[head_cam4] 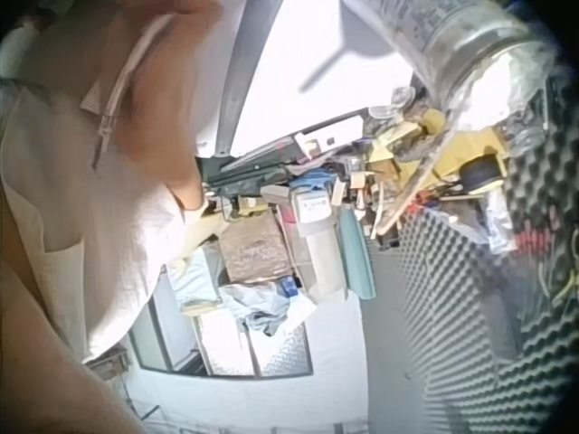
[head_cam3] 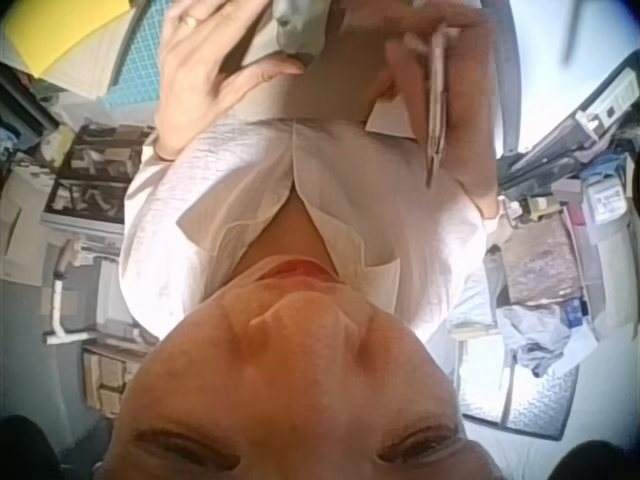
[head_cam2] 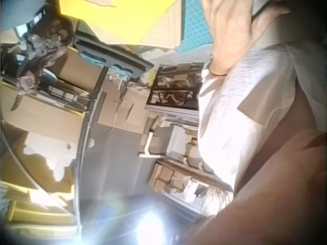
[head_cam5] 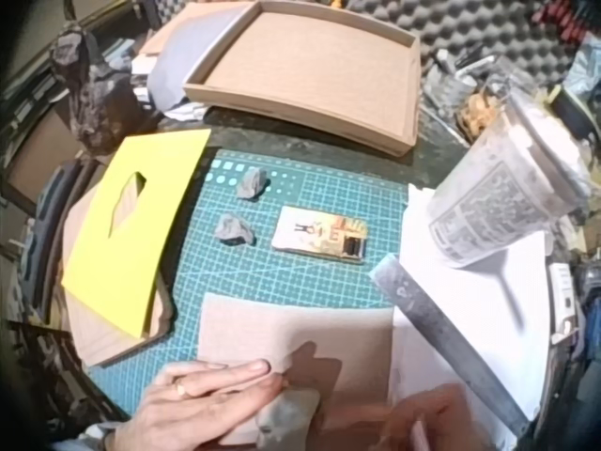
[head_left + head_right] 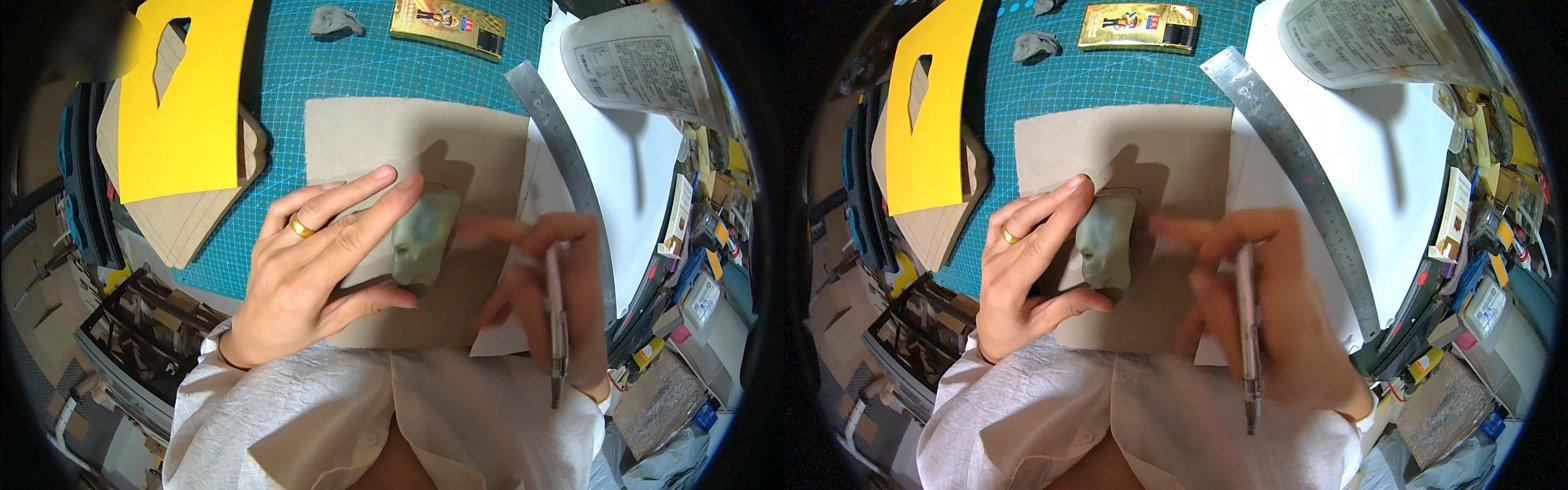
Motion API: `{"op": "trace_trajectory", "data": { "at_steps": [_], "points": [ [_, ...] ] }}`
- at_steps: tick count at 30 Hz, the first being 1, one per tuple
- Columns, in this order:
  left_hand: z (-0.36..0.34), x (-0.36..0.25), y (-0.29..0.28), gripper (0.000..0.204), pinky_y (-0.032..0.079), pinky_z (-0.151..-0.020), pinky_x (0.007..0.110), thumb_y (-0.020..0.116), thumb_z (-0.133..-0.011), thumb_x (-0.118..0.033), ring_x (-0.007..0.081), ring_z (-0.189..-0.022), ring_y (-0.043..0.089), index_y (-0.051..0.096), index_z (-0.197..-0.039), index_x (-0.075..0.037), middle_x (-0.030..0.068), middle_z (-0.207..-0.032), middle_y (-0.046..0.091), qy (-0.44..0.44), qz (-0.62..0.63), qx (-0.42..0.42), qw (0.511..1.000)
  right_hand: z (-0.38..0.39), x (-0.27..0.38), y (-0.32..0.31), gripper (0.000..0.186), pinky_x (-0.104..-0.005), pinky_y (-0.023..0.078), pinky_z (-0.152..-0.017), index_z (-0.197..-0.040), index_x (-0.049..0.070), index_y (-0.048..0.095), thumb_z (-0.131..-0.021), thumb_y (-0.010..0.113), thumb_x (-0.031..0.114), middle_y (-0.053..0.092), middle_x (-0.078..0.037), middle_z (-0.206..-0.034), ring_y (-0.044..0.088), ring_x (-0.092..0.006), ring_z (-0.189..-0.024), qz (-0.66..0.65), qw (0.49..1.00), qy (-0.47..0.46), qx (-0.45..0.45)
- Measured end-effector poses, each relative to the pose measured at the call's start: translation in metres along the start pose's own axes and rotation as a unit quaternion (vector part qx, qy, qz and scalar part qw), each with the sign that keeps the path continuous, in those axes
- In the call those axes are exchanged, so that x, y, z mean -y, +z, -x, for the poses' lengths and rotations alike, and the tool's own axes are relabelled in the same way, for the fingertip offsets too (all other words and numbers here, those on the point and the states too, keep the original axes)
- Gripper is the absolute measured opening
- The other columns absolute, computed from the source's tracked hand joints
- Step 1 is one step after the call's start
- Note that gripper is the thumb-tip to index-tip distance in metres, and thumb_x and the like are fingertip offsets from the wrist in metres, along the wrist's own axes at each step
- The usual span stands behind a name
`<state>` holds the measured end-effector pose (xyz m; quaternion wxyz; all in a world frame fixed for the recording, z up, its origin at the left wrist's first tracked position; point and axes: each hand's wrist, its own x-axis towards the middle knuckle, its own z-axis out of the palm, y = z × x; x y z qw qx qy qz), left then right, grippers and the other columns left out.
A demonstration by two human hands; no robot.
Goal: The person carves a small green clay face using a metal sculpting tool. They repeatedly refine the contours of the nose, cheeks, and chin, occasionally measuring the piece with a ruler to check proportions.
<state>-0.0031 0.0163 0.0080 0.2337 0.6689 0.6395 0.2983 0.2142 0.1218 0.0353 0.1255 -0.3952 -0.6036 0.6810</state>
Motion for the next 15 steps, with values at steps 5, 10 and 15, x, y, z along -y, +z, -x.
{"op": "trace_trajectory", "data": {
  "at_steps": [5,10,15],
  "points": [
    [0.000,0.000,0.000,0.079,0.040,-0.099,0.035,0.079,-0.066,-0.039,0.0203,-0.126,0.057,0.060,-0.133,-0.001,0.0039,-0.130,0.066,-0.001,0.000,-0.001,1.000,-0.007,-0.008,-0.017,0.025,-0.0185,0.040,-0.053,-0.116,0.000,0.053,-0.105,0.043,0.020,0.067,-0.011,-0.093,0.053,-0.0044,-0.062,-0.001,0.995,-0.090,-0.042],
    [0.000,0.000,0.000,0.080,0.040,-0.098,0.035,0.080,-0.065,-0.038,0.0203,-0.126,0.057,0.060,-0.133,-0.001,0.0039,-0.130,0.066,0.000,0.003,-0.003,1.000,-0.004,-0.015,-0.016,0.019,-0.0189,0.045,-0.063,-0.114,-0.001,0.055,-0.100,0.052,0.011,0.065,-0.008,-0.091,0.059,-0.0055,-0.077,-0.001,0.996,-0.072,-0.051],
    [0.001,0.000,0.000,0.080,0.040,-0.098,0.035,0.080,-0.065,-0.037,0.0204,-0.126,0.057,0.060,-0.133,-0.001,0.0039,-0.130,0.066,-0.004,0.005,-0.005,1.000,-0.005,-0.029,0.000,0.018,-0.0247,0.054,-0.076,-0.106,0.000,0.049,-0.091,0.060,-0.003,0.065,-0.013,-0.096,0.066,-0.0112,-0.088,-0.046,0.986,-0.156,-0.042]
  ]
}}
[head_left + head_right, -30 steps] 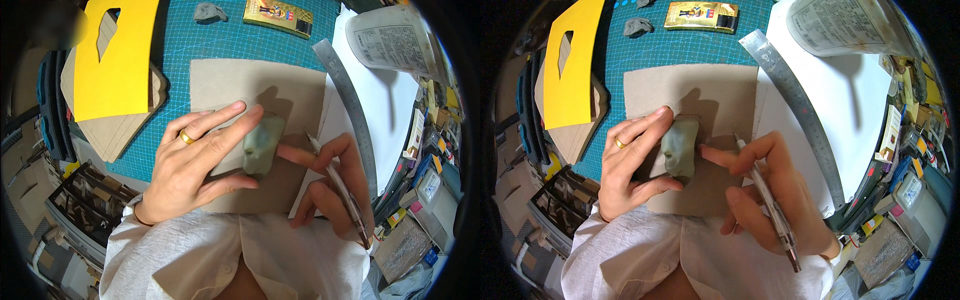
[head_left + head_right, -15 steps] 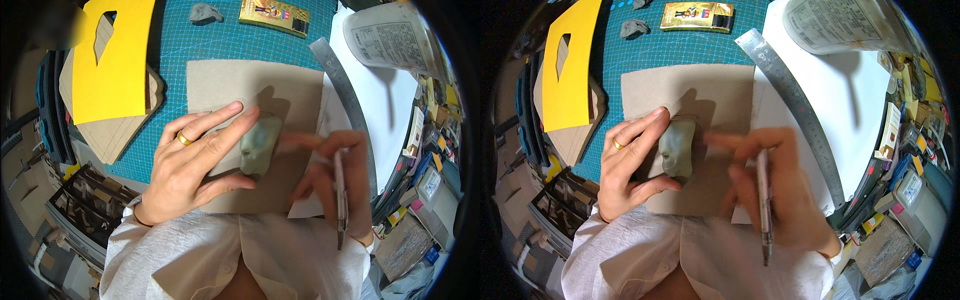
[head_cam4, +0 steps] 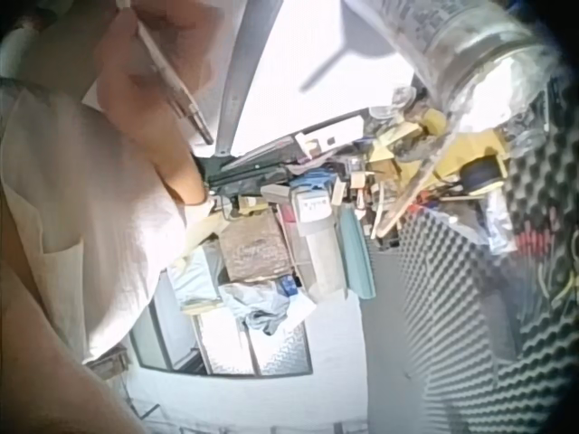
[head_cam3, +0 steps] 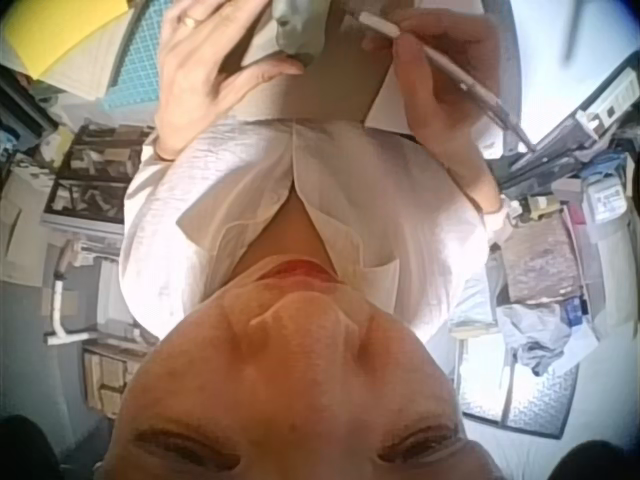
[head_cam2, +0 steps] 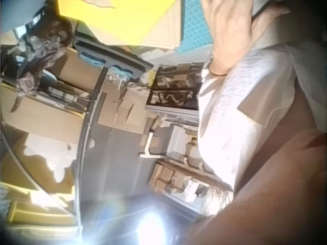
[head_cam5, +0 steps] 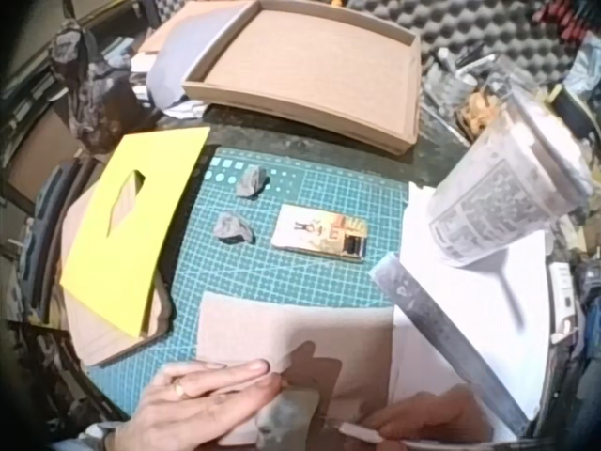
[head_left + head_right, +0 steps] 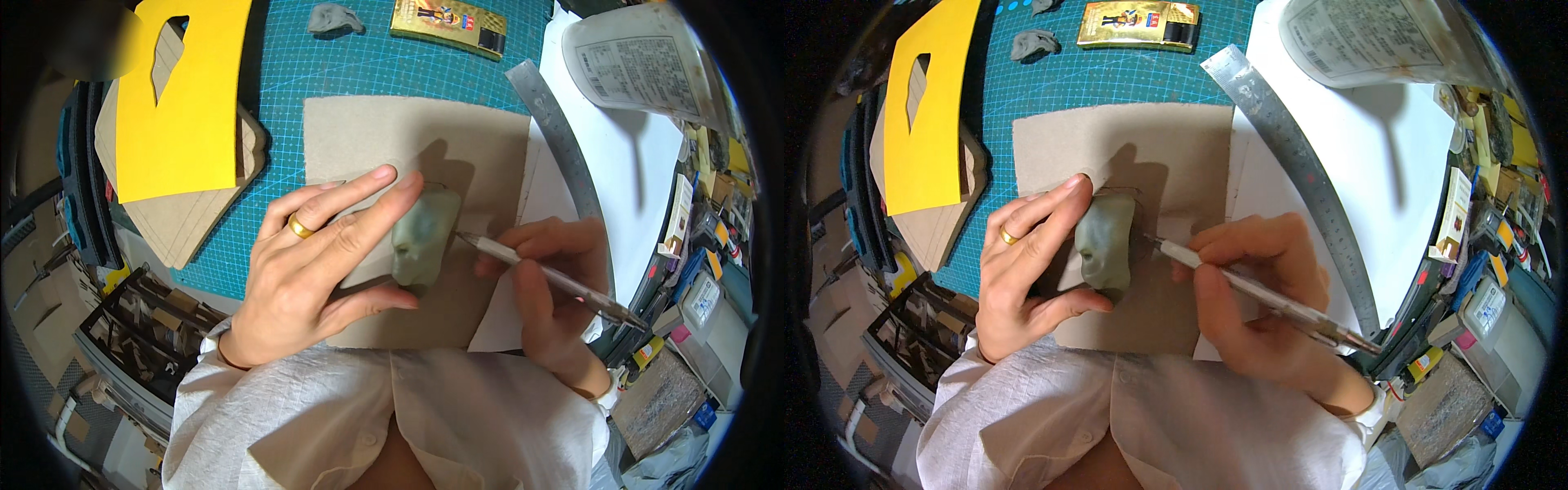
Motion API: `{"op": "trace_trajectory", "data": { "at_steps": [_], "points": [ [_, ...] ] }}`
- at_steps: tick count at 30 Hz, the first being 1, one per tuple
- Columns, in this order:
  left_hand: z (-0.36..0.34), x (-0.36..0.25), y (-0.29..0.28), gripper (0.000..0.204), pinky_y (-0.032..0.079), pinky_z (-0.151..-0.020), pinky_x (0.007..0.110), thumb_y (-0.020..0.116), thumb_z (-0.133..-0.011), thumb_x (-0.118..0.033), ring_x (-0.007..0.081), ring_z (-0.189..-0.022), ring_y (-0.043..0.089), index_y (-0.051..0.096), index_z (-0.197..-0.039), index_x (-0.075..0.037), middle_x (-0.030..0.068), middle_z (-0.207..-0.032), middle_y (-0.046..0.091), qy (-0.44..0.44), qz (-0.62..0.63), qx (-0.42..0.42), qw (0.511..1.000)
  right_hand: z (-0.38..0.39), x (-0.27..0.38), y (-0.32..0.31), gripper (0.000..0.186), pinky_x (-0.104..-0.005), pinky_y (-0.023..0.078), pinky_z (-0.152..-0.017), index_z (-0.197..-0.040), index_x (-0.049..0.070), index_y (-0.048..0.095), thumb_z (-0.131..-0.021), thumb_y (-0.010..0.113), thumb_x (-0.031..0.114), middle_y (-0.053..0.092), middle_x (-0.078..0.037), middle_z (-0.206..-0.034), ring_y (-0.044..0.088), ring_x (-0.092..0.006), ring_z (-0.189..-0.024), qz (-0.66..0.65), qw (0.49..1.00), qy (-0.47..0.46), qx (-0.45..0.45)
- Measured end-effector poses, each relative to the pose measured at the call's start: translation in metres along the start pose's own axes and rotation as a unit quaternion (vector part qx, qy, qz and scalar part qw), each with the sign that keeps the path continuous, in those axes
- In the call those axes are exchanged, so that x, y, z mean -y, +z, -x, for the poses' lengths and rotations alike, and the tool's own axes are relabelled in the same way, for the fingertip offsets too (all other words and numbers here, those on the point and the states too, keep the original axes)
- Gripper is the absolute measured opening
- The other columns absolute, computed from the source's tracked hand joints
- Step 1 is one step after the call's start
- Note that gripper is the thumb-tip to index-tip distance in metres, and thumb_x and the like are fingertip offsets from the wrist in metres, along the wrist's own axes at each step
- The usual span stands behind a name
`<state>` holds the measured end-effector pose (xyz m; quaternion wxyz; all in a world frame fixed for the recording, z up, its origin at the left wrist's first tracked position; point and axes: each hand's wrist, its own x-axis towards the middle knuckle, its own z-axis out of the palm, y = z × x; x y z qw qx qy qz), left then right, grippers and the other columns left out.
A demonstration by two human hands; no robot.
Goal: The person carves a small green clay face using a metal sculpting tool. They repeatedly refine the contours of the nose, cheeks, and chin, occasionally measuring the piece with a ruler to check proportions.
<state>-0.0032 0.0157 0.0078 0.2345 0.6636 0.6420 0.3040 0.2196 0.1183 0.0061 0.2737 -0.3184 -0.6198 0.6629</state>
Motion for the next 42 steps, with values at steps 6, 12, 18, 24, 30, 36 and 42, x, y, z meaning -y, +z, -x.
{"op": "trace_trajectory", "data": {
  "at_steps": [6,12,18,24,30,36,42],
  "points": [
    [0.000,0.000,0.000,0.080,0.041,-0.099,0.035,0.080,-0.065,-0.038,0.0206,-0.126,0.057,0.060,-0.133,-0.001,0.0041,-0.130,0.066,0.000,-0.003,0.002,1.000,-0.001,0.002,0.006,0.017,-0.0233,0.055,-0.074,-0.106,-0.002,0.051,-0.092,0.061,-0.002,0.071,-0.013,-0.091,0.070,-0.0136,-0.084,0.023,0.998,0.057,-0.017],
    [0.000,0.000,0.000,0.080,0.041,-0.099,0.035,0.079,-0.065,-0.039,0.0202,-0.126,0.057,0.060,-0.133,-0.001,0.0038,-0.130,0.066,-0.001,-0.004,0.004,1.000,-0.002,-0.001,0.007,0.017,-0.0231,0.056,-0.075,-0.106,-0.002,0.050,-0.092,0.060,-0.002,0.070,-0.013,-0.091,0.070,-0.0141,-0.084,0.037,0.998,0.037,-0.020],
    [-0.001,0.000,-0.001,0.079,0.040,-0.098,0.034,0.079,-0.065,-0.039,0.0198,-0.126,0.057,0.060,-0.132,-0.001,0.0034,-0.130,0.066,0.004,-0.001,0.003,1.000,-0.011,-0.003,-0.001,0.020,-0.0184,0.044,-0.059,-0.117,-0.001,0.045,-0.100,0.050,0.006,0.063,-0.010,-0.083,0.055,-0.0085,-0.061,0.025,0.998,-0.061,-0.024],
    [0.000,0.000,0.000,0.079,0.040,-0.098,0.034,0.079,-0.066,-0.039,0.0195,-0.126,0.057,0.060,-0.132,0.000,0.0031,-0.130,0.066,0.000,0.003,0.000,1.000,-0.012,0.054,-0.018,0.039,-0.0169,0.032,-0.049,-0.138,0.000,0.036,-0.102,0.045,0.011,0.059,-0.008,-0.074,0.044,-0.0049,-0.052,0.052,0.973,0.224,0.027],
    [0.001,0.004,-0.001,0.094,0.039,-0.103,0.041,0.082,-0.059,-0.044,0.0307,-0.122,0.056,0.056,-0.135,0.005,0.0176,-0.137,0.059,0.032,-0.035,0.034,0.998,-0.014,0.035,-0.008,0.035,-0.0189,0.036,-0.049,-0.132,0.002,0.043,-0.098,0.051,0.006,0.060,-0.006,-0.074,0.051,-0.0072,-0.055,0.087,0.980,0.143,-0.106],
    [0.001,-0.003,0.000,0.081,0.040,-0.098,0.035,0.080,-0.067,-0.038,0.0205,-0.125,0.058,0.057,-0.136,-0.001,0.0066,-0.128,0.066,0.004,-0.004,-0.005,1.000,-0.012,0.049,-0.032,0.021,-0.0278,0.047,-0.060,-0.106,0.002,0.055,-0.088,0.063,-0.005,0.059,-0.011,-0.075,0.060,-0.0201,-0.064,0.482,0.870,0.074,-0.074],
    [0.003,-0.002,0.000,0.080,0.040,-0.100,0.036,0.080,-0.072,-0.039,0.0223,-0.124,0.058,0.055,-0.139,-0.005,0.0102,-0.128,0.066,0.014,-0.006,-0.021,1.000,-0.002,0.068,-0.060,0.013,-0.0374,0.050,-0.071,-0.097,0.001,0.060,-0.088,0.067,0.006,0.062,-0.016,-0.087,0.063,-0.0307,-0.078,0.566,0.807,0.039,-0.163]
  ]
}}
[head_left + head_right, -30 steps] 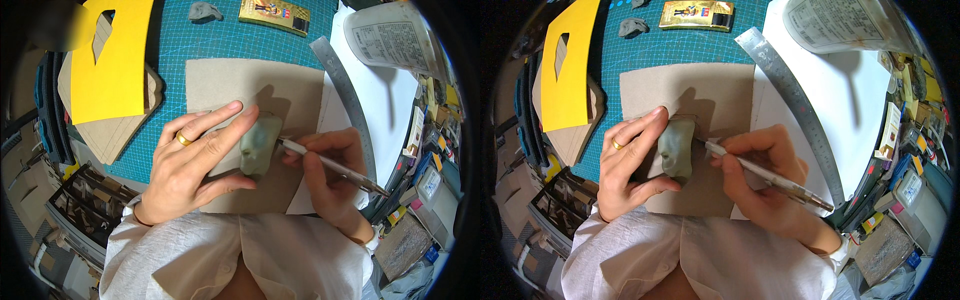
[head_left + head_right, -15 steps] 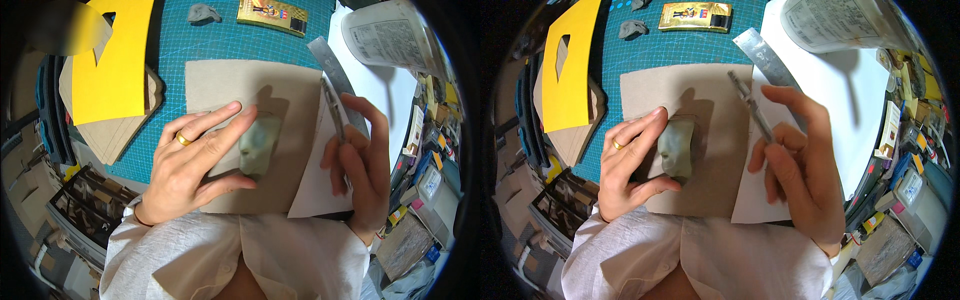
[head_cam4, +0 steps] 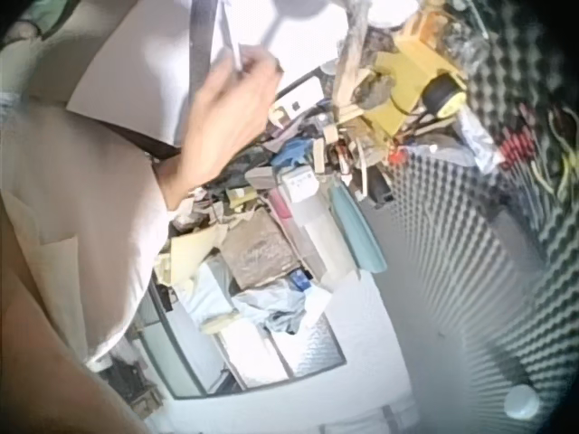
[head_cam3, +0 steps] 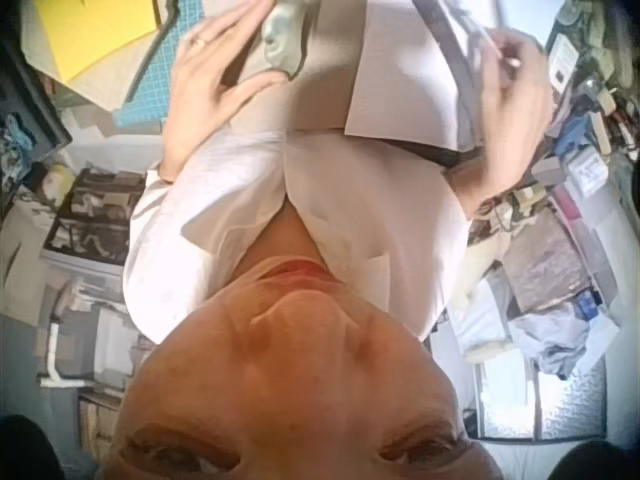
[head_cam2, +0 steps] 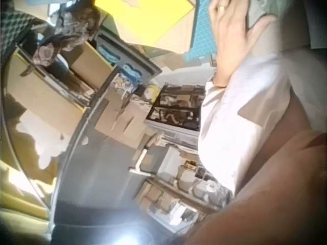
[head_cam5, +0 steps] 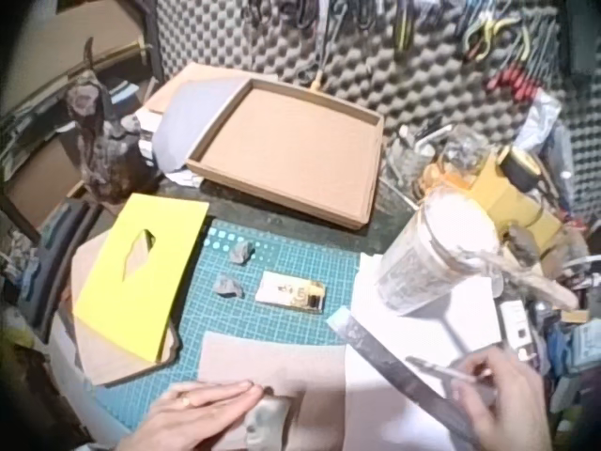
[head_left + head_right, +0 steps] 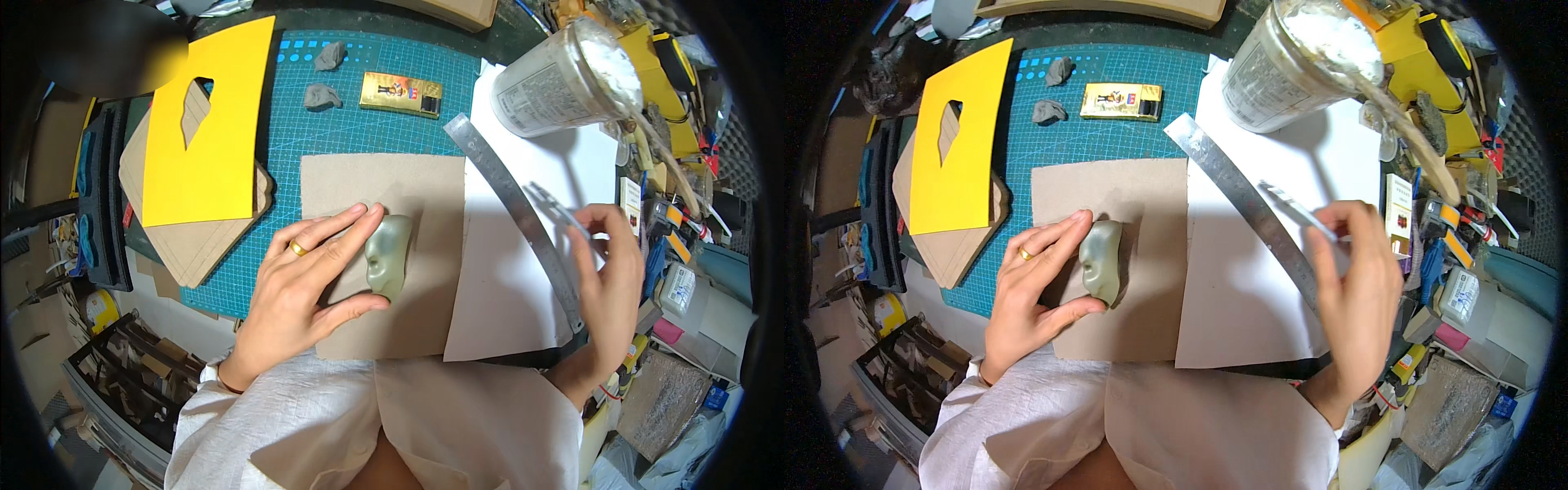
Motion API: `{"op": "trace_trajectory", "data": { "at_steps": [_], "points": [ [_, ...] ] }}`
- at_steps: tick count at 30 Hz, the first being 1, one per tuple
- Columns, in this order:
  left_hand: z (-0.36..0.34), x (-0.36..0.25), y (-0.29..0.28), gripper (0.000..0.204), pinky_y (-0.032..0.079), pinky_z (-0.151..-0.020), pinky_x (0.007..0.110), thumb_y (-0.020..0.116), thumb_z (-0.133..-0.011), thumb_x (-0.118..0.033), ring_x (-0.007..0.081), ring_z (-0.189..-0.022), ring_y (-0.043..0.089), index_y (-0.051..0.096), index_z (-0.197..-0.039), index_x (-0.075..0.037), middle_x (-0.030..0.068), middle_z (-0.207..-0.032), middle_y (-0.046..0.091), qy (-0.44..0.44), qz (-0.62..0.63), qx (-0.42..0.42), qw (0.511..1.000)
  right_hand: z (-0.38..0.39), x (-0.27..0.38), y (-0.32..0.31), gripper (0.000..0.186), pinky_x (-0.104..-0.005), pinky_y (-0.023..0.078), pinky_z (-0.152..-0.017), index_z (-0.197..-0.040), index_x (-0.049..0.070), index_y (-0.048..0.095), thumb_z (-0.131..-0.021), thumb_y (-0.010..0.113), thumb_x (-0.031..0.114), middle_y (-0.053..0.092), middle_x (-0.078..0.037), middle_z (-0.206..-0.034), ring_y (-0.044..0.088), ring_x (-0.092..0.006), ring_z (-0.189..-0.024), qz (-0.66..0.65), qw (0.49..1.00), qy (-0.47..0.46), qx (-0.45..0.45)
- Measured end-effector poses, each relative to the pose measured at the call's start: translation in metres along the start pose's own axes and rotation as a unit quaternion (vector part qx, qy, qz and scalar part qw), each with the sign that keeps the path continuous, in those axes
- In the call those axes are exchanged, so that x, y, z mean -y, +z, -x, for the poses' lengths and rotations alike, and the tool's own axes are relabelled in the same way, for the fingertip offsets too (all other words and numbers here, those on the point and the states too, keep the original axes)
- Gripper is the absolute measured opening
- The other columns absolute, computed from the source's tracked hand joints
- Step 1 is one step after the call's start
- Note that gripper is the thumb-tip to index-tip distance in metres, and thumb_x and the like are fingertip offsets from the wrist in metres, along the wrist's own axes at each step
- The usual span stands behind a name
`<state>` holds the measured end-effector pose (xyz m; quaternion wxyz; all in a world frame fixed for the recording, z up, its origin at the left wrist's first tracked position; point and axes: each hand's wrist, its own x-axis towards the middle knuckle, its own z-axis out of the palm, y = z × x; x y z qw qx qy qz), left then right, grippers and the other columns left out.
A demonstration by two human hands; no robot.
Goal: The person carves a small green clay face using a metal sculpting tool. They repeatedly refine the contours of the nose, cheeks, and chin, occasionally measuring the piece with a ruler to check proportions.
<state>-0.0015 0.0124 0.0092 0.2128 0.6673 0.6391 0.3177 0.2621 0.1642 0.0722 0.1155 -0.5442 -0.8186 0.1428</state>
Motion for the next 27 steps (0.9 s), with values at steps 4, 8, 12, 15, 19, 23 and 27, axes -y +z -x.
{"op": "trace_trajectory", "data": {
  "at_steps": [4,8,12,15,19,23,27],
  "points": [
    [0.000,0.001,0.003,0.081,0.040,-0.101,0.036,0.080,-0.073,-0.039,0.0233,-0.124,0.058,0.053,-0.141,-0.005,0.0120,-0.130,0.065,0.016,-0.005,-0.003,1.000,-0.005,-0.038,-0.001,0.018,-0.0392,0.049,-0.077,-0.102,0.000,0.060,-0.087,0.067,0.009,0.062,-0.016,-0.095,0.062,-0.0334,-0.086,0.064,0.998,-0.015,-0.007],
    [0.002,0.003,0.005,0.081,0.039,-0.101,0.036,0.079,-0.073,-0.040,0.0250,-0.123,0.058,0.052,-0.142,-0.007,0.0134,-0.130,0.064,0.017,0.008,-0.013,1.000,0.007,-0.021,0.004,0.028,-0.0391,0.049,-0.085,-0.109,0.000,0.059,-0.085,0.071,0.009,0.058,-0.017,-0.103,0.060,-0.0335,-0.097,0.011,0.996,-0.082,0.020],
    [0.004,0.002,0.005,0.082,0.040,-0.101,0.036,0.080,-0.073,-0.040,0.0255,-0.122,0.059,0.052,-0.143,-0.007,0.0135,-0.130,0.064,0.014,0.006,-0.017,1.000,0.020,-0.009,0.012,0.030,-0.0369,0.049,-0.081,-0.105,-0.001,0.058,-0.081,0.074,0.006,0.058,-0.015,-0.096,0.060,-0.0310,-0.091,-0.023,0.994,-0.066,0.086],
    [0.004,0.002,0.006,0.082,0.040,-0.100,0.036,0.080,-0.072,-0.041,0.0250,-0.122,0.059,0.052,-0.143,-0.008,0.0129,-0.131,0.064,0.012,0.000,-0.014,1.000,0.020,-0.017,0.019,0.030,-0.0347,0.048,-0.075,-0.103,-0.001,0.058,-0.079,0.075,0.005,0.059,-0.012,-0.088,0.057,-0.0253,-0.081,-0.062,0.995,-0.036,0.075],
    [0.005,0.002,0.005,0.083,0.040,-0.100,0.036,0.080,-0.071,-0.042,0.0243,-0.122,0.059,0.053,-0.142,-0.008,0.0116,-0.131,0.064,0.003,-0.005,-0.011,1.000,0.009,-0.027,0.018,0.028,-0.0308,0.046,-0.068,-0.098,-0.001,0.059,-0.076,0.074,0.005,0.055,-0.008,-0.075,0.054,-0.0181,-0.072,-0.125,0.984,-0.026,0.127],
    [0.005,0.003,0.008,0.088,0.037,-0.102,0.038,0.080,-0.069,-0.044,0.0270,-0.118,0.060,0.052,-0.142,-0.004,0.0152,-0.129,0.064,0.002,-0.001,-0.008,1.000,-0.002,-0.026,0.008,0.023,-0.0295,0.042,-0.061,-0.088,-0.001,0.057,-0.075,0.074,0.006,0.051,-0.006,-0.071,0.050,-0.0149,-0.066,-0.077,0.978,0.006,0.193],
    [0.005,0.004,0.009,0.091,0.036,-0.104,0.039,0.081,-0.067,-0.045,0.0279,-0.116,0.060,0.052,-0.142,-0.002,0.0168,-0.128,0.064,0.000,0.000,-0.005,1.000,-0.005,-0.027,0.006,0.019,-0.0287,0.041,-0.062,-0.085,0.000,0.055,-0.080,0.072,0.006,0.049,-0.004,-0.068,0.046,-0.0134,-0.064,-0.089,0.970,0.018,0.227]
  ]
}}
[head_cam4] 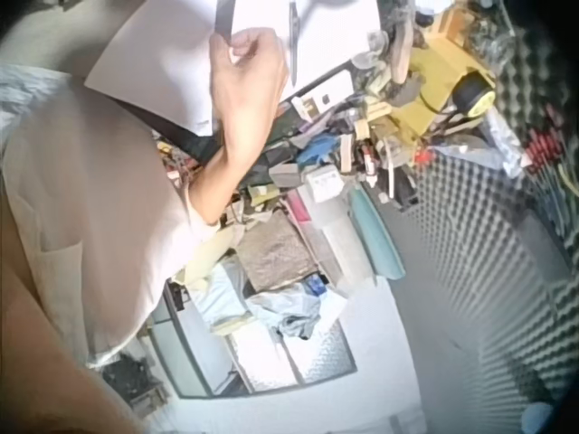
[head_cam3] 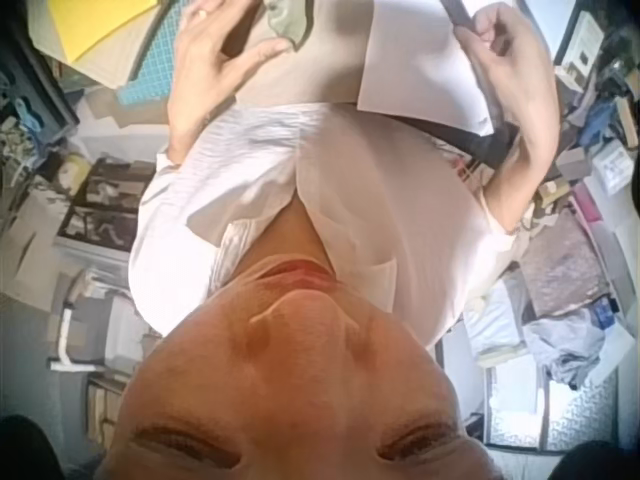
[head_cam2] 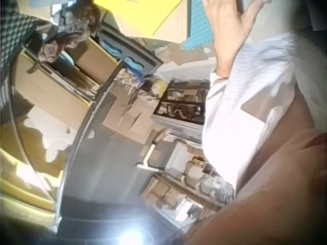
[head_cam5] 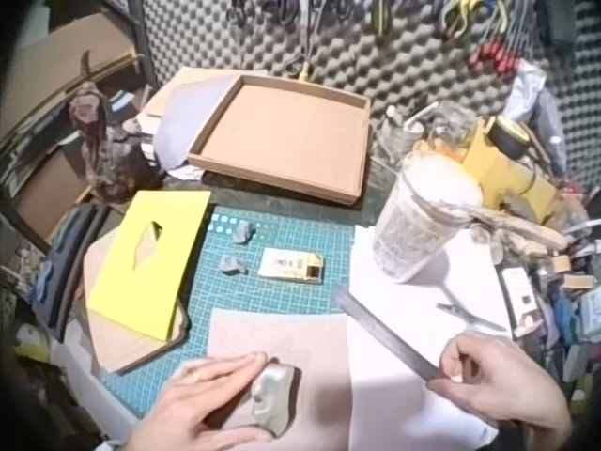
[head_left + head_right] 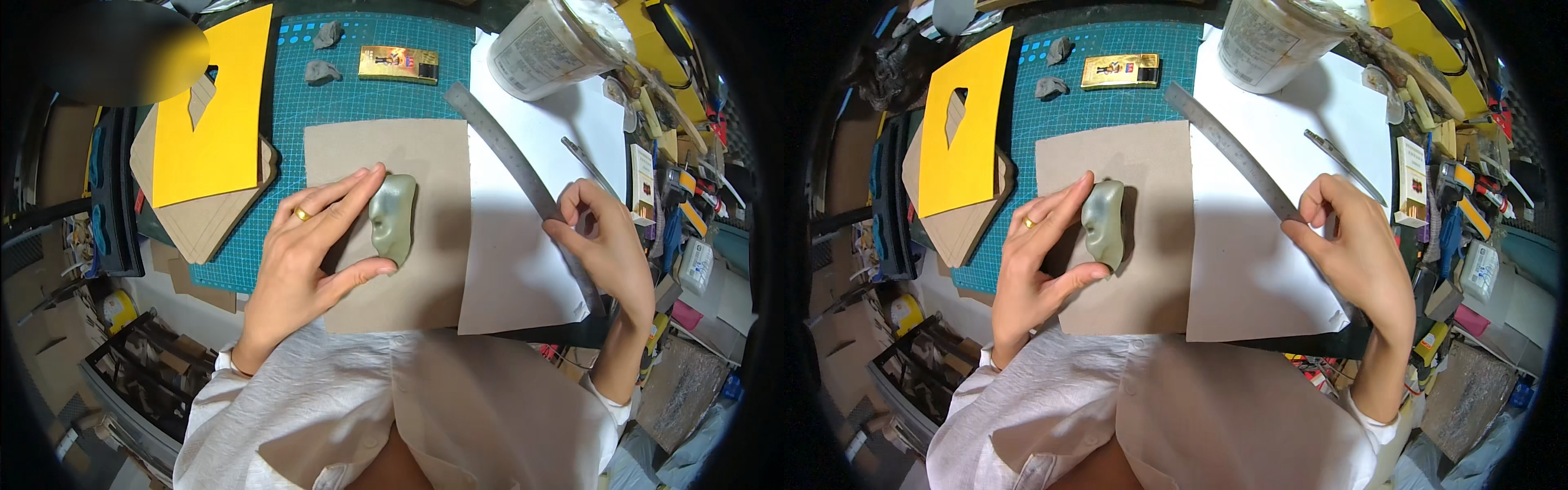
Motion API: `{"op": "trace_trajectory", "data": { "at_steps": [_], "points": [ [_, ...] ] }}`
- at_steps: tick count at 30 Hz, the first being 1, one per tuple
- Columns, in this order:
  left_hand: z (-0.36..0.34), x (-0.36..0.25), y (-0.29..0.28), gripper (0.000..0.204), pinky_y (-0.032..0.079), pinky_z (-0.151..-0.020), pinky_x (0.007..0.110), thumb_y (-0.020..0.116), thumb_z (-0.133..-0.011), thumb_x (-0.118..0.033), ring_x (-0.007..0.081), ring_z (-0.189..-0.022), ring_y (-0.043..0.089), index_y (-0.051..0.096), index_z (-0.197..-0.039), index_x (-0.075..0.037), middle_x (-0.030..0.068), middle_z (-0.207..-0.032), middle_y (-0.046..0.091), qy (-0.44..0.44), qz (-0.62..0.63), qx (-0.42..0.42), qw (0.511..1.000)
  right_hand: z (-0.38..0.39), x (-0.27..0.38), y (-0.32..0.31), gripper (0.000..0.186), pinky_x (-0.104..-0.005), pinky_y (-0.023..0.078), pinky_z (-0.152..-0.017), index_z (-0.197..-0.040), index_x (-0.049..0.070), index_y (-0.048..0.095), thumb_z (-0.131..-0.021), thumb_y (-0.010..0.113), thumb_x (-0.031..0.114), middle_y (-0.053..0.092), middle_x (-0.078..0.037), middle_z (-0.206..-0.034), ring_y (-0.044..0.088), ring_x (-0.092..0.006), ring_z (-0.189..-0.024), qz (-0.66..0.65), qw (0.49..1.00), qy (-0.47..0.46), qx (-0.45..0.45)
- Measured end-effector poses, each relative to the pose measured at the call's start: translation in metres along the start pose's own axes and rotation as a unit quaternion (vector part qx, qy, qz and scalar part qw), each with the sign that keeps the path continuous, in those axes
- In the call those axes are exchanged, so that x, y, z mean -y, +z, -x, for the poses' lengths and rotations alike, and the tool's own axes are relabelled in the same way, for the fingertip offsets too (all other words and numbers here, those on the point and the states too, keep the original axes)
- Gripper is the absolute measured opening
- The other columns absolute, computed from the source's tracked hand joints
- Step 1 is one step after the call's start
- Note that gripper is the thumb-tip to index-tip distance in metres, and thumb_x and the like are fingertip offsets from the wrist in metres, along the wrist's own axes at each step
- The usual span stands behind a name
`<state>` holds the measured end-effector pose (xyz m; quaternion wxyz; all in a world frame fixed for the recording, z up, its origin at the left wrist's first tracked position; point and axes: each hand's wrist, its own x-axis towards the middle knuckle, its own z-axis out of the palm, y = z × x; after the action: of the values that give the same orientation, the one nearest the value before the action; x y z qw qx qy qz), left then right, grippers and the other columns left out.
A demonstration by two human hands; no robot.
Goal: The person carves a small green clay face using a metal sculpting tool. They repeatedly refine the contours of the nose, cheeks, and chin, occasionally measuring the piece with a ruler to check proportions.
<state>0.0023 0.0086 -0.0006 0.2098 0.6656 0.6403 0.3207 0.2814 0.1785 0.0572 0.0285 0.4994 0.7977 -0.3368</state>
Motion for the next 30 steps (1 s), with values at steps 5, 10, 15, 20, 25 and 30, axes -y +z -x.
{"op": "trace_trajectory", "data": {
  "at_steps": [5,10,15,20,25,30],
  "points": [
    [-0.001,0.001,-0.001,0.092,0.036,-0.103,0.038,0.080,-0.066,-0.047,0.0274,-0.117,0.059,0.053,-0.142,-0.003,0.0160,-0.130,0.063,-0.002,-0.012,0.007,1.000,0.004,-0.006,-0.001,0.012,-0.0237,0.042,-0.063,-0.099,-0.001,0.060,-0.096,0.061,0.011,0.050,0.002,-0.072,0.050,-0.0070,-0.068,-0.132,0.991,-0.008,-0.008],
    [0.000,0.000,-0.004,0.090,0.037,-0.102,0.037,0.080,-0.067,-0.046,0.0258,-0.119,0.059,0.053,-0.141,-0.002,0.0136,-0.133,0.063,-0.003,-0.017,0.009,1.000,0.023,0.012,-0.022,0.013,-0.0185,0.035,-0.050,-0.096,0.000,0.063,-0.099,0.059,0.013,0.050,0.004,-0.065,0.045,-0.0021,-0.053,-0.224,0.969,0.078,0.074],
    [-0.003,0.001,-0.002,0.086,0.038,-0.102,0.035,0.079,-0.069,-0.045,0.0231,-0.124,0.058,0.054,-0.140,-0.005,0.0097,-0.135,0.062,0.004,-0.011,0.008,1.000,0.029,0.001,-0.027,0.004,-0.0215,0.038,-0.051,-0.089,-0.001,0.066,-0.087,0.069,-0.001,0.057,-0.002,-0.061,0.050,-0.0050,-0.053,-0.111,0.986,0.057,0.110],
    [-0.003,-0.001,-0.003,0.086,0.038,-0.102,0.036,0.078,-0.069,-0.046,0.0230,-0.125,0.057,0.055,-0.140,-0.005,0.0087,-0.135,0.062,-0.006,-0.018,0.011,1.000,0.027,0.009,-0.017,0.015,-0.0259,0.049,-0.063,-0.092,-0.003,0.067,-0.078,0.071,-0.009,0.067,-0.013,-0.075,0.065,-0.0171,-0.066,-0.060,0.996,-0.026,0.057],
    [-0.003,-0.002,-0.004,0.085,0.038,-0.102,0.036,0.078,-0.069,-0.046,0.0226,-0.127,0.057,0.055,-0.140,-0.005,0.0080,-0.135,0.062,-0.015,-0.012,0.012,1.000,0.020,0.012,-0.018,0.015,-0.0270,0.050,-0.064,-0.092,-0.004,0.067,-0.078,0.070,-0.010,0.067,-0.013,-0.077,0.066,-0.0193,-0.068,-0.049,0.996,-0.042,0.066],
    [-0.005,-0.003,-0.004,0.085,0.038,-0.102,0.036,0.078,-0.069,-0.046,0.0220,-0.127,0.056,0.055,-0.140,-0.005,0.0074,-0.134,0.063,-0.014,-0.014,0.017,1.000,0.012,0.010,-0.019,0.015,-0.0267,0.050,-0.065,-0.092,-0.004,0.067,-0.079,0.069,-0.010,0.066,-0.013,-0.077,0.066,-0.0183,-0.068,-0.057,0.994,-0.041,0.083]
  ]
}}
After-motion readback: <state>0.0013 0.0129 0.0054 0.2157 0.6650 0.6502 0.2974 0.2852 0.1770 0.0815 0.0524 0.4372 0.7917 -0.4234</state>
